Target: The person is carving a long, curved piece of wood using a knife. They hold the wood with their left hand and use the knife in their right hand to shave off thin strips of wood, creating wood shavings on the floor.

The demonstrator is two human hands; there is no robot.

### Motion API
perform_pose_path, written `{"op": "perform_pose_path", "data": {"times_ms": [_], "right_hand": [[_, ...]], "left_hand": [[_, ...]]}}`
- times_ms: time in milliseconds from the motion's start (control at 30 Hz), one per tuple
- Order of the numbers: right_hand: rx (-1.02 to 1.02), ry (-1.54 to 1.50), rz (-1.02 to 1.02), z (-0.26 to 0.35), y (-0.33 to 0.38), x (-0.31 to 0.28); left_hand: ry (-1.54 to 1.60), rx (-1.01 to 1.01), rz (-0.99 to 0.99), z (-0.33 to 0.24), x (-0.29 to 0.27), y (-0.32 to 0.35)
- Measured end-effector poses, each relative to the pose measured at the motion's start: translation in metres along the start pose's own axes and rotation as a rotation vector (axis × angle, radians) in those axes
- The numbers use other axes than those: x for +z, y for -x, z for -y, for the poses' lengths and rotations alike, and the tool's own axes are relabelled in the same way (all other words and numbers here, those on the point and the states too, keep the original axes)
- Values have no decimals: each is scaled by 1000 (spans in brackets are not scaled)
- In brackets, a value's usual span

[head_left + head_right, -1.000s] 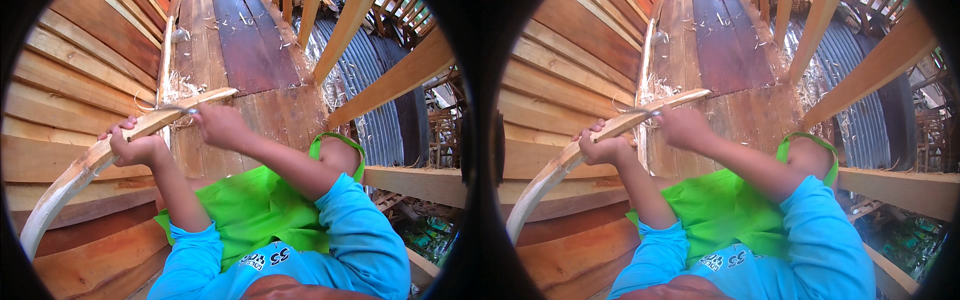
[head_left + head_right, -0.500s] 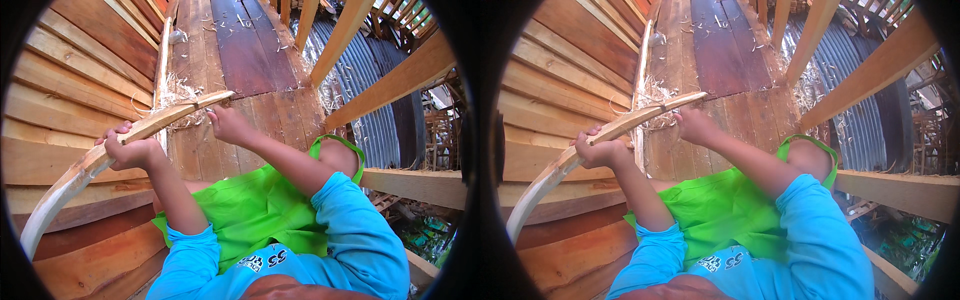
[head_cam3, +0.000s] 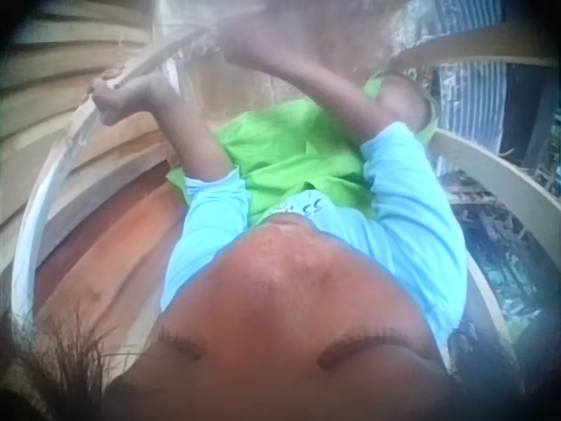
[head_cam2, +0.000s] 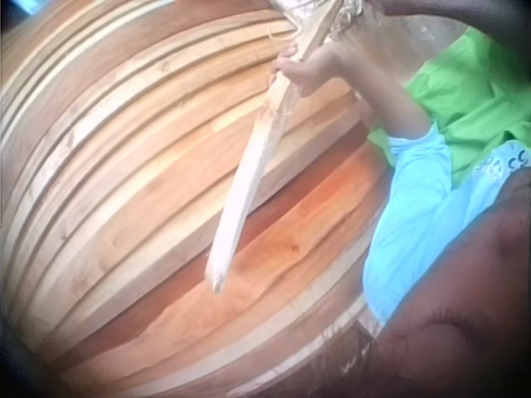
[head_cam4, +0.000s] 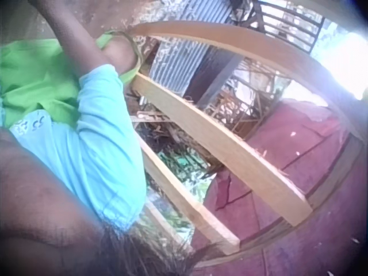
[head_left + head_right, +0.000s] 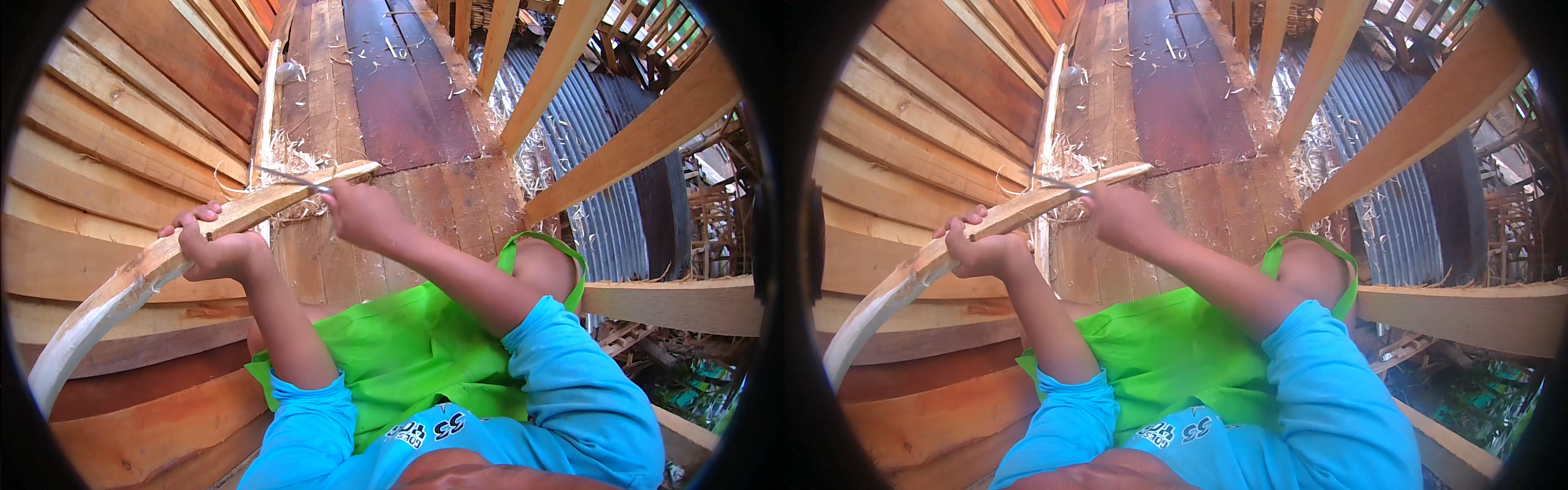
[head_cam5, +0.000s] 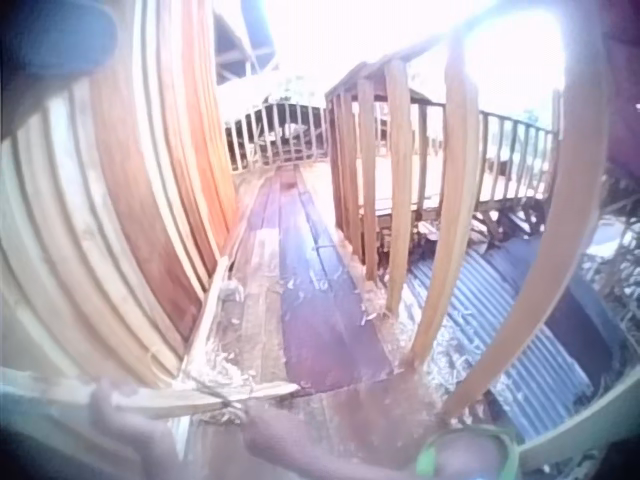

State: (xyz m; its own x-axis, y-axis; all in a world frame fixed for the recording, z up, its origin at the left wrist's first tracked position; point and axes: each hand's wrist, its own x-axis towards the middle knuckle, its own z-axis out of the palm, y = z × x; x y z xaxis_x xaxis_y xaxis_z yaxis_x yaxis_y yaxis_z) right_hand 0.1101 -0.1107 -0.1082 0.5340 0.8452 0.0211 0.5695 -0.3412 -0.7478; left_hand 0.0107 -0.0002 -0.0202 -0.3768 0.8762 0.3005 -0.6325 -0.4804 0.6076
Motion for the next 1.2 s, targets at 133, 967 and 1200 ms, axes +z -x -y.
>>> {"op": "perform_pose_path", "data": {"times_ms": [133,967,1200], "right_hand": [[152,-6,-149,-85,-16,23],[98,6,-26,-57,-16,18],[134,-11,47,-45,-9,6]], "left_hand": [[5,29,58,2,13,19],[-249,28,-105,-7,14,14],[-266,57,-19,-4,9,22]]}}
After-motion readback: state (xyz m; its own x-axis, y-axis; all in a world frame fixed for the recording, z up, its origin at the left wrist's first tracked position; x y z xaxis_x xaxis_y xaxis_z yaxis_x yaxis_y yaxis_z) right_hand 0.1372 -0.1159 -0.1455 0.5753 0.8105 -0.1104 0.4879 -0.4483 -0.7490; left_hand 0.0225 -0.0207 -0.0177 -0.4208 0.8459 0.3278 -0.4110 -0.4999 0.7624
